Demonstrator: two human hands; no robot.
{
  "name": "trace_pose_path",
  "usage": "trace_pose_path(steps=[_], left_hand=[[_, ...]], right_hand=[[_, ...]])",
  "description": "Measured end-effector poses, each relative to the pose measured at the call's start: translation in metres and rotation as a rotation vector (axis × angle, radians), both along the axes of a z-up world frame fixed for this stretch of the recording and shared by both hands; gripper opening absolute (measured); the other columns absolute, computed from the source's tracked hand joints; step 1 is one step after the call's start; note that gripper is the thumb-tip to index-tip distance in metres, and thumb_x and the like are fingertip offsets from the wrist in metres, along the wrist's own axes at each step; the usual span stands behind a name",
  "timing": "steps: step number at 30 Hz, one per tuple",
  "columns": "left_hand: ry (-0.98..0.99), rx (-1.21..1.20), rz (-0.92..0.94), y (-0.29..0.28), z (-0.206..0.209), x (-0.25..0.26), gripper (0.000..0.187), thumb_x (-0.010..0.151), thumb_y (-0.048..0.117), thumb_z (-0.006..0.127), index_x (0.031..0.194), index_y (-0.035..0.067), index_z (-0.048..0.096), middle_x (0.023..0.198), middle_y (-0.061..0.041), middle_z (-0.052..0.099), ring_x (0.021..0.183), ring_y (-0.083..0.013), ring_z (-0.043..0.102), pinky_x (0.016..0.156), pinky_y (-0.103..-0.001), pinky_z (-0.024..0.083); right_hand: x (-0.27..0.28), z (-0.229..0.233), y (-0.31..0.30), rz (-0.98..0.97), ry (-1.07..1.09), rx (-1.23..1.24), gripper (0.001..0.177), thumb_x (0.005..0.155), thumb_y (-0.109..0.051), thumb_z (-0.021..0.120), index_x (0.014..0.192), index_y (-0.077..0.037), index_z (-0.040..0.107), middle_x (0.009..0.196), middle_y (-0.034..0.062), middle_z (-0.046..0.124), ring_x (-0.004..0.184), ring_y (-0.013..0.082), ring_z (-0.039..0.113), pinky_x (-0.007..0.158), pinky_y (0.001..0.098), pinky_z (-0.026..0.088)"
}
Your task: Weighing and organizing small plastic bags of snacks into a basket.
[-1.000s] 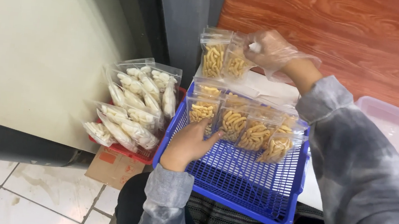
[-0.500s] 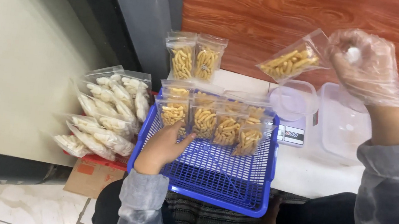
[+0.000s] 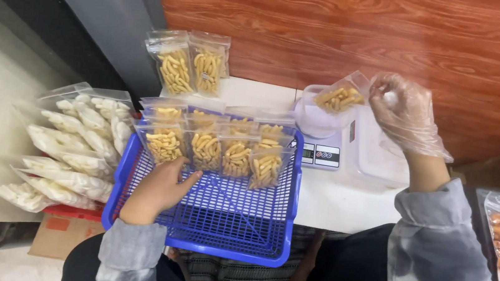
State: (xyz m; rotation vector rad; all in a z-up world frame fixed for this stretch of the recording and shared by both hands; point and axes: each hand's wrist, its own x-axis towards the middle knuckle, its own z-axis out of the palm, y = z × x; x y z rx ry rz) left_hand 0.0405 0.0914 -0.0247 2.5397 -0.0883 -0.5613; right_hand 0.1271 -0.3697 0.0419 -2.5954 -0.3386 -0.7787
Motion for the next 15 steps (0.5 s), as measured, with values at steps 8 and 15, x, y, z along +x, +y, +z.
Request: trace_pose_path(steps=[8,15], left_hand=[[0.088,0.084,0.003,-0.01,-0.01,-0.001,0.057,0.096,0.051,0.052,0.125,0.003,0.064,0.093,-0.022,0.074,0.1,-0.0381,0.073,0.082,-0.047,0.058],[0.12,0.1,-0.021,-0.018,-0.003,0.0,0.061,0.097,0.052,0.05,0.126,0.0,0.063,0.096,-0.025,0.073,0.101,-0.0401,0.072,0.082,-0.048,0.058]], right_hand=[[-0.016,-0.004,0.018,0.018,0.121,-0.063,0.013,0.086,-0.017,0.076,0.098,-0.02,0.076,0.083,0.0097,0.075,0.086,0.0335,0.073,0.077,0.0465,0.057],[-0.023,0.006,0.026,0.127,0.154,0.042,0.011,0.085,-0.012,0.074,0.095,-0.016,0.077,0.08,0.0113,0.075,0.08,0.0333,0.074,0.077,0.0448,0.058]])
